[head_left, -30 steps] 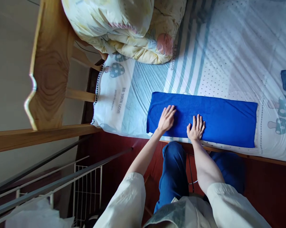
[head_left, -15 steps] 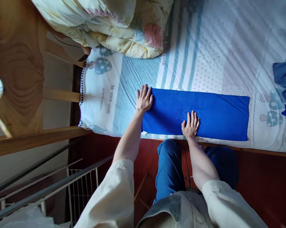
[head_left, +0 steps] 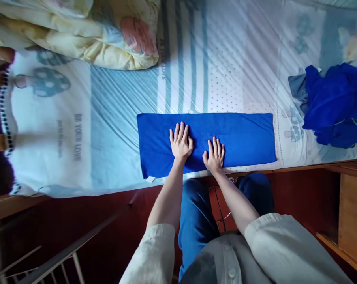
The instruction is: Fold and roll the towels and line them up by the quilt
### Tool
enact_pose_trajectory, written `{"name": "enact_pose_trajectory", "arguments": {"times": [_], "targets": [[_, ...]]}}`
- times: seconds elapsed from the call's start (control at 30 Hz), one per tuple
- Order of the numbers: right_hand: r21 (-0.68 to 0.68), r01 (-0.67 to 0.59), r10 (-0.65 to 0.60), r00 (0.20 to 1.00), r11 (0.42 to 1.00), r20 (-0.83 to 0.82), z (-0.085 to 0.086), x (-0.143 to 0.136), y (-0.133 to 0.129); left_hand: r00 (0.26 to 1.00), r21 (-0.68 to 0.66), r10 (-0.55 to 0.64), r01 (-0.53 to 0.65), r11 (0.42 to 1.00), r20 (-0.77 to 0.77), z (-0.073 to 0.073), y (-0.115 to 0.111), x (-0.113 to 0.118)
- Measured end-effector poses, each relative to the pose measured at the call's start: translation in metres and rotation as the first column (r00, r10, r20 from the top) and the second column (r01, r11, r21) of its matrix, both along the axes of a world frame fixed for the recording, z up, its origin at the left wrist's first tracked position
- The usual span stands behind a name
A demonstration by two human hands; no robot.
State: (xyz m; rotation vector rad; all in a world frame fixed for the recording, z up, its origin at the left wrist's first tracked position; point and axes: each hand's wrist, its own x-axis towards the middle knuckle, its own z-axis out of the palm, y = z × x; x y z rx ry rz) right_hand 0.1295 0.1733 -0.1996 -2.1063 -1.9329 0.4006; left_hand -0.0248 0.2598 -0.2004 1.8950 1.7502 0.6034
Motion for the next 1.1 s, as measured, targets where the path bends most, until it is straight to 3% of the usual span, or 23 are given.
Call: {"name": "enact_pose_trajectory", "arguments": {"times": [0.27,0.37,0.5,0.57,0.67,0.8,0.9,1.0,1.1], "targets": [[0.000,-0.011,0.011,1.000,1.000,-0.012,0.008,0.005,0.000,1.000,0.010,0.011,-0.012,1.000,0.010,-0.006,0.004,-0.004],[-0.018,-0.121,0.120,0.992,0.992,-0.040,0.018,0.007,0.022,1.000,0.009,0.018,-0.018,1.000,0.004,-0.006,0.005,-0.004],[-0.051,-0.304,0.300,0.951,0.951,-0.072,0.025,0.025,0.072,1.000,0.018,0.027,-0.027,0.999,0.000,-0.002,0.005,-0.003],[-0.063,-0.374,0.368,0.925,0.925,-0.093,0.023,0.051,0.092,0.999,0.021,0.034,-0.034,0.999,0.010,-0.001,0.005,-0.003],[-0.091,-0.420,0.414,0.907,0.903,-0.076,0.020,0.114,0.105,0.999,0.016,0.041,-0.041,0.999,0.031,-0.001,0.005,-0.003],[-0.101,-0.224,0.229,0.973,0.969,0.042,0.019,0.211,0.106,0.998,-0.018,0.034,-0.033,0.999,0.044,-0.001,0.006,-0.004],[-0.073,-0.072,0.081,0.990,0.995,0.117,0.018,0.268,0.111,0.998,-0.026,0.040,-0.039,0.999,0.046,-0.001,0.006,-0.004],[-0.049,0.012,-0.004,0.987,0.999,0.158,0.017,0.296,0.120,0.998,-0.003,0.041,-0.041,0.999,0.057,-0.002,0.005,-0.003],[-0.061,0.057,-0.045,0.981,0.996,0.189,0.019,0.297,0.124,0.997,0.023,0.046,-0.048,0.999,0.061,-0.003,0.005,-0.003]]}}
